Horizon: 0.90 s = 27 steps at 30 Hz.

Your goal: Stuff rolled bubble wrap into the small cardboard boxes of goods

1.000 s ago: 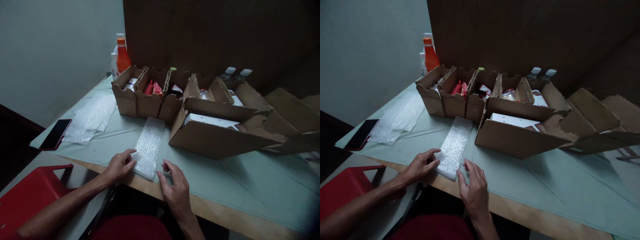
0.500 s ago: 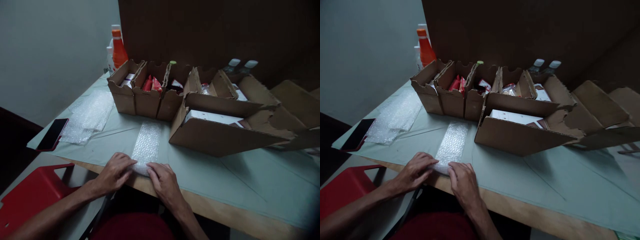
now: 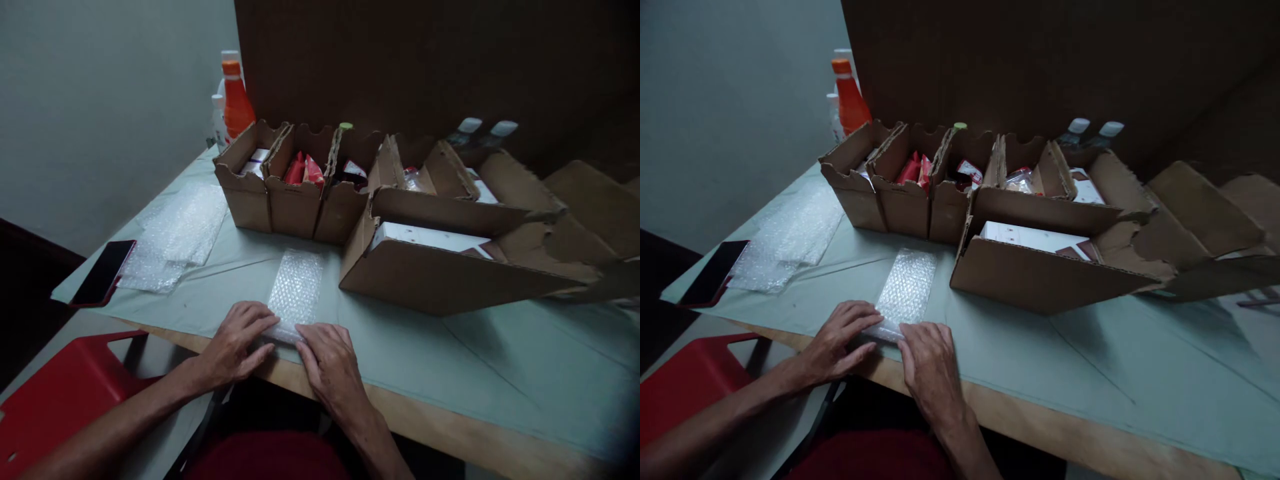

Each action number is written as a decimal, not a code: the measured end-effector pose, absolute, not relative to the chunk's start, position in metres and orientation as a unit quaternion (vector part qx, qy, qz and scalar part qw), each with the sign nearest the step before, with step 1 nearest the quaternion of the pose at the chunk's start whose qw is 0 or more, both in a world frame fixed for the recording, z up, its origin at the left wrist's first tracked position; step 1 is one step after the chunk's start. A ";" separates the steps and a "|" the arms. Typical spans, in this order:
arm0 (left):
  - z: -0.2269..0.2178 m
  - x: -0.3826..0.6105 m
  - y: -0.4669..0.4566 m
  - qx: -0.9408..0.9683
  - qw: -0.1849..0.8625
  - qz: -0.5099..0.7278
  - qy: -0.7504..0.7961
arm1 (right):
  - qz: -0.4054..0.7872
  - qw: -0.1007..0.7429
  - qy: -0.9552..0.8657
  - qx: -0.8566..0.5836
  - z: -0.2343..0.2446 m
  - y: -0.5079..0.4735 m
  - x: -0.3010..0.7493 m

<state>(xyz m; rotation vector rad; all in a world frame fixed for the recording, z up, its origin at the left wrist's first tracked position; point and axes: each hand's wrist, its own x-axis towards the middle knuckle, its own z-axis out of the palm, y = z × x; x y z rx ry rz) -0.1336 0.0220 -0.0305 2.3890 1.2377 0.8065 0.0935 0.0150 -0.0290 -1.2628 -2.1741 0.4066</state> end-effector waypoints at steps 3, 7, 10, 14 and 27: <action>-0.027 -0.136 0.018 0.830 0.214 0.278 0.434 | 0.192 0.281 -0.805 -0.486 -0.026 0.012 0.098; -0.034 -0.132 0.031 0.796 0.222 0.265 0.497 | 0.125 0.297 -0.792 -0.518 -0.024 0.008 0.101; -0.041 -0.127 0.040 0.803 0.173 0.253 0.511 | 0.090 0.276 -0.816 -0.500 -0.027 0.010 0.099; -0.041 -0.128 0.034 0.807 0.146 0.291 0.492 | 0.089 0.254 -0.834 -0.481 -0.032 0.017 0.096; -0.040 -0.121 0.044 0.794 0.150 0.257 0.530 | 0.082 0.244 -0.830 -0.495 -0.024 0.012 0.094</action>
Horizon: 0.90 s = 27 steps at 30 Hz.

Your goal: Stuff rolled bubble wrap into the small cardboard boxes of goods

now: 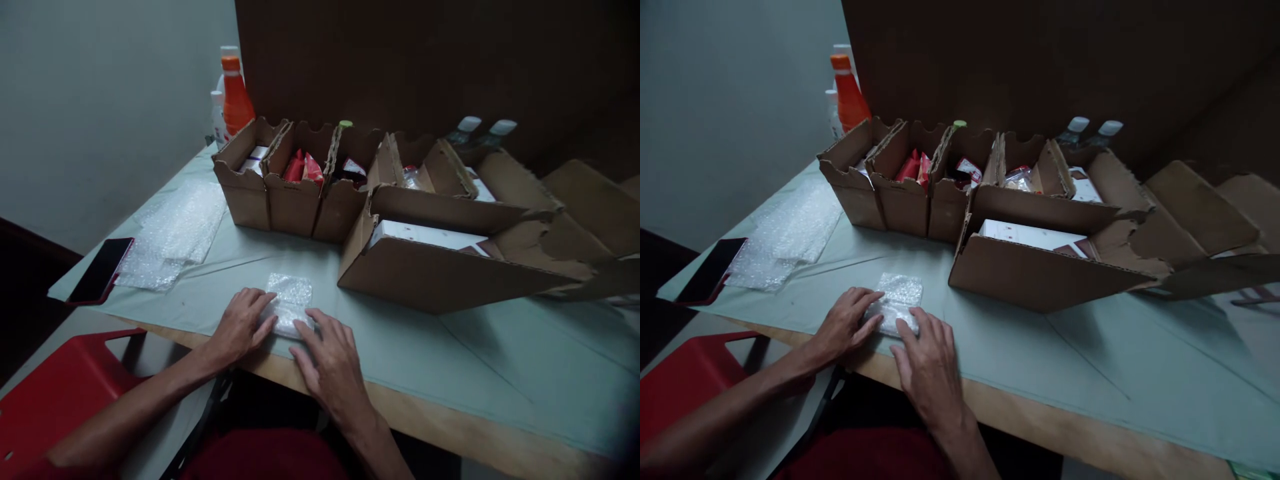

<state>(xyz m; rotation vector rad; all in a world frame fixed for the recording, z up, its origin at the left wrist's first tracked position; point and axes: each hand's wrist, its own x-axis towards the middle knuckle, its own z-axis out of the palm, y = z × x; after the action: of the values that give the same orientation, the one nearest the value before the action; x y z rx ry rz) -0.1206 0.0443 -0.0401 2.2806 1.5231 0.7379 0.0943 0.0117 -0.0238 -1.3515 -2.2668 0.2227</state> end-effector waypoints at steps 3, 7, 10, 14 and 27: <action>-0.038 -0.122 0.043 0.751 0.165 0.305 0.562 | 0.095 0.220 -0.844 -0.480 -0.028 0.024 0.084; -0.025 -0.127 0.027 0.576 0.346 0.416 0.613 | 0.191 0.299 -0.763 -0.540 -0.029 0.036 0.083; -0.015 -0.120 0.019 0.417 0.552 0.436 0.576 | 0.348 0.357 -0.662 -0.559 -0.026 0.031 0.085; -0.010 -0.098 0.021 0.419 0.670 0.425 0.442 | 0.488 0.366 -0.599 -0.519 -0.025 0.015 0.087; -0.001 -0.055 0.015 0.789 0.399 0.290 0.368 | 0.270 0.315 -0.755 -0.508 0.023 -0.007 0.149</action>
<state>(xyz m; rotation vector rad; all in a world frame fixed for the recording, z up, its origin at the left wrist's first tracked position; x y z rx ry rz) -0.0554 0.0150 -0.0008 1.9961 0.9304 0.7328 0.1494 -0.0074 0.0232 -1.3381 -1.9907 0.7106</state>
